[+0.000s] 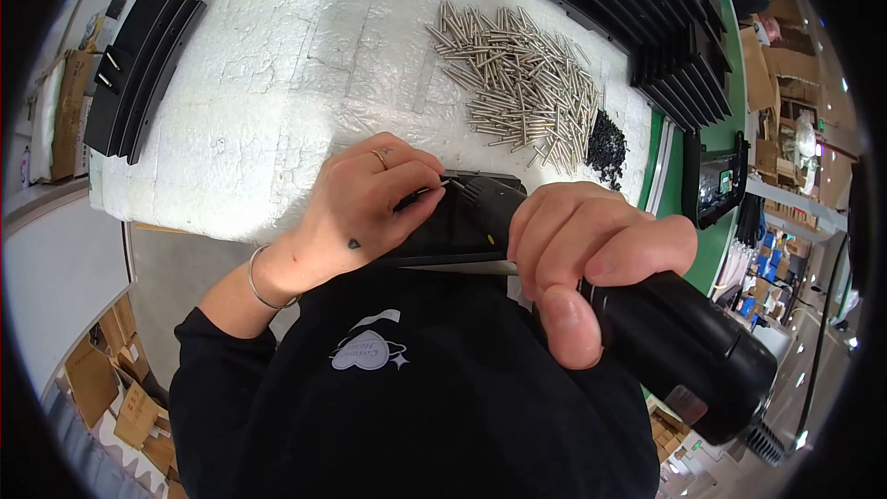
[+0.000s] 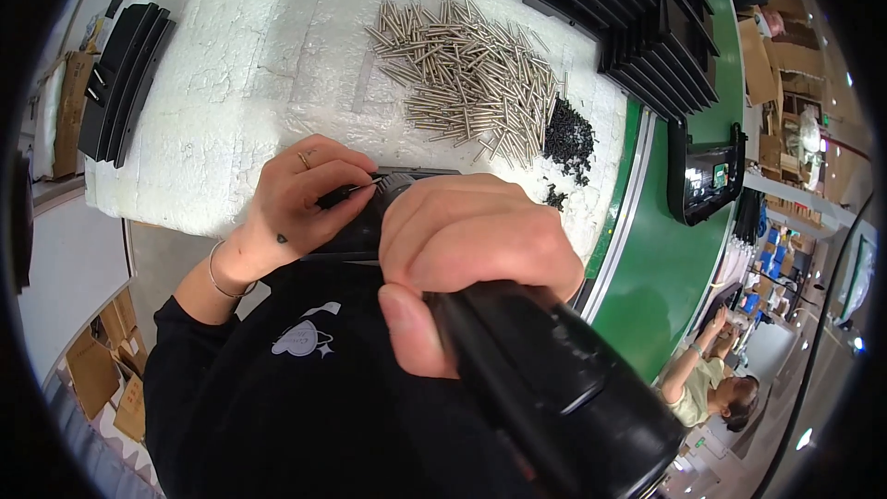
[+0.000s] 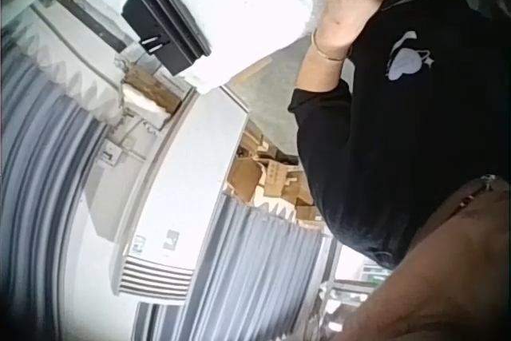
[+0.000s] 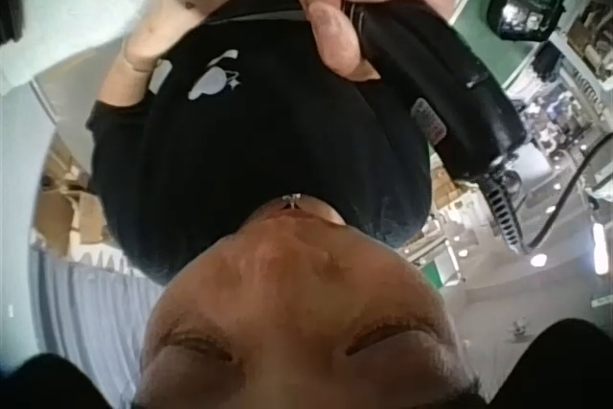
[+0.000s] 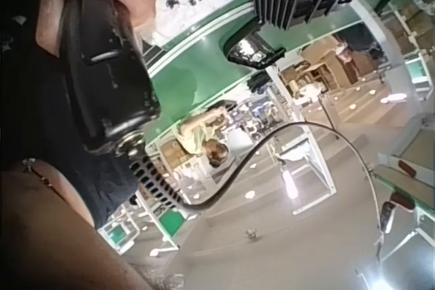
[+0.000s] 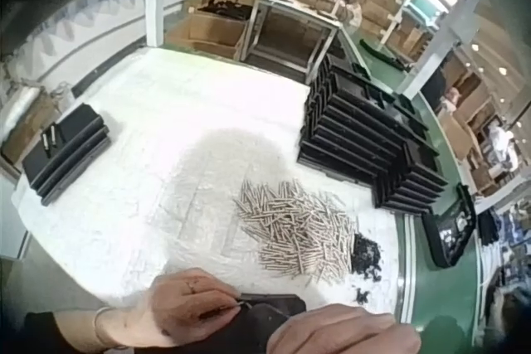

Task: Assembling black plastic components by inserting metal pins using an electric tool.

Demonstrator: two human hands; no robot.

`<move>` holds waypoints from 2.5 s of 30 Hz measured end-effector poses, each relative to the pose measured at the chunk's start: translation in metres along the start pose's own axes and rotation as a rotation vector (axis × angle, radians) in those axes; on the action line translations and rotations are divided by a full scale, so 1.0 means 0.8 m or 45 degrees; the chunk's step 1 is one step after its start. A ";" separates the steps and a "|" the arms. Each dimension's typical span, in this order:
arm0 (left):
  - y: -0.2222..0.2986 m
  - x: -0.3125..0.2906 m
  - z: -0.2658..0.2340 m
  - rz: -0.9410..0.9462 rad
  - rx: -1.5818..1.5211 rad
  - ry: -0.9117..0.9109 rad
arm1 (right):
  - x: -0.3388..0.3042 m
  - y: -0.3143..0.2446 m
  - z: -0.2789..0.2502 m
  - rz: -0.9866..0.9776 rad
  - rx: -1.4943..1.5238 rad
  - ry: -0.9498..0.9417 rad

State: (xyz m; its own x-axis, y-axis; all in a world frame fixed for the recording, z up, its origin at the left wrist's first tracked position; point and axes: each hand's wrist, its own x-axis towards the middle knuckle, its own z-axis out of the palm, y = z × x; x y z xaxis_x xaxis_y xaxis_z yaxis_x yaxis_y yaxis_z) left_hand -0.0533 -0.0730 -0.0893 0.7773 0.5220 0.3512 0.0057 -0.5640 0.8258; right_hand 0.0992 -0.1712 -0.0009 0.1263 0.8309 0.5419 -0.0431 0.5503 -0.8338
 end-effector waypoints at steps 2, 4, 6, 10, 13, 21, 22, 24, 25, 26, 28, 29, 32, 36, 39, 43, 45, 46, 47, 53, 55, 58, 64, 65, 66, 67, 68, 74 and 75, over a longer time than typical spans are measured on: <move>0.000 0.002 0.000 0.037 -0.004 -0.003 | 0.003 0.002 0.010 0.013 -0.045 0.097; -0.001 0.000 0.000 0.039 -0.002 -0.002 | 0.007 0.006 0.011 0.012 -0.041 0.091; -0.002 -0.001 0.001 0.040 0.004 0.005 | 0.009 0.008 0.011 0.031 -0.067 0.048; -0.002 -0.005 0.001 0.031 0.029 -0.002 | 0.011 0.011 0.010 0.060 -0.064 0.021; 0.000 -0.005 0.004 0.045 0.041 -0.007 | 0.010 0.009 0.011 0.052 -0.053 0.058; 0.006 -0.003 -0.008 -0.046 0.106 -0.206 | 0.008 -0.016 -0.021 -0.012 0.273 0.049; 0.017 -0.001 -0.008 -0.033 0.169 -0.160 | 0.023 -0.016 -0.042 -0.094 0.519 -0.268; 0.033 -0.001 -0.006 -0.009 0.244 -0.118 | 0.009 -0.041 -0.027 -0.203 0.099 0.279; 0.039 -0.004 -0.006 -0.006 0.369 -0.270 | 0.011 -0.041 -0.030 -0.231 0.059 0.307; 0.043 -0.005 -0.010 -0.006 0.497 -0.422 | 0.013 -0.043 -0.036 -0.262 0.021 0.336; 0.044 0.009 -0.043 -0.142 0.410 -0.489 | 0.003 -0.050 -0.055 -0.324 -0.015 0.431; 0.043 0.013 -0.067 -0.328 -0.080 -0.428 | -0.003 -0.052 -0.064 -0.341 0.005 0.491; 0.015 0.005 -0.125 -0.550 -1.516 -0.112 | -0.021 -0.061 -0.084 -0.358 0.034 0.659; -0.007 -0.007 -0.207 -0.656 -1.232 0.393 | -0.035 -0.052 -0.093 -0.296 -0.034 0.805; 0.006 0.017 -0.272 -0.429 -0.522 0.468 | -0.041 -0.042 -0.087 -0.279 -0.065 0.872; -0.019 0.011 -0.325 -0.502 0.764 0.716 | -0.036 -0.025 -0.085 -0.220 0.046 0.839; -0.032 0.017 -0.321 -0.587 1.008 0.564 | -0.036 -0.023 -0.083 -0.230 0.030 0.861; -0.038 0.017 -0.319 -0.679 1.030 0.472 | -0.037 -0.022 -0.082 -0.234 0.011 0.877; -0.047 0.014 -0.314 -0.717 1.085 0.377 | -0.038 -0.023 -0.081 -0.238 0.010 0.886; -0.059 -0.008 -0.292 -0.758 1.221 0.105 | -0.042 -0.024 -0.083 -0.204 -0.032 0.925; -0.056 -0.007 -0.292 -0.839 1.187 0.077 | -0.041 -0.021 -0.082 -0.213 -0.004 0.894; -0.048 -0.006 -0.286 -0.972 1.178 0.040 | -0.042 -0.019 -0.078 -0.184 0.033 0.896; -0.021 -0.017 -0.246 -0.982 1.723 0.152 | -0.043 -0.017 -0.078 -0.163 0.010 0.885; -0.025 -0.024 -0.243 -0.974 1.636 0.146 | -0.044 -0.017 -0.078 -0.157 0.013 0.885; -0.029 -0.029 -0.241 -0.966 1.549 0.141 | -0.044 -0.016 -0.078 -0.154 0.020 0.900; -0.034 -0.030 -0.242 -0.920 1.550 0.185 | -0.042 -0.015 -0.078 -0.156 0.027 0.913; -0.035 -0.029 -0.243 -0.924 1.549 0.185 | -0.040 -0.015 -0.077 -0.153 0.027 0.911; -0.041 -0.025 -0.233 -0.825 1.780 0.169 | -0.040 -0.019 -0.075 -0.161 0.028 0.856; -0.052 -0.032 -0.235 -0.758 1.726 0.269 | -0.040 -0.019 -0.076 -0.161 0.027 0.871</move>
State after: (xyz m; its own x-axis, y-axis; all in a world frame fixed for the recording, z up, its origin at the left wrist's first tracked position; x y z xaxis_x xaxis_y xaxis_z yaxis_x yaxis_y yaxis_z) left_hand -0.1918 0.0574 -0.0502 0.3487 0.8966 0.2730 0.9371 -0.3287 -0.1177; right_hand 0.1557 -0.2110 -0.0119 0.7275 0.5258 0.4408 -0.0053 0.6468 -0.7627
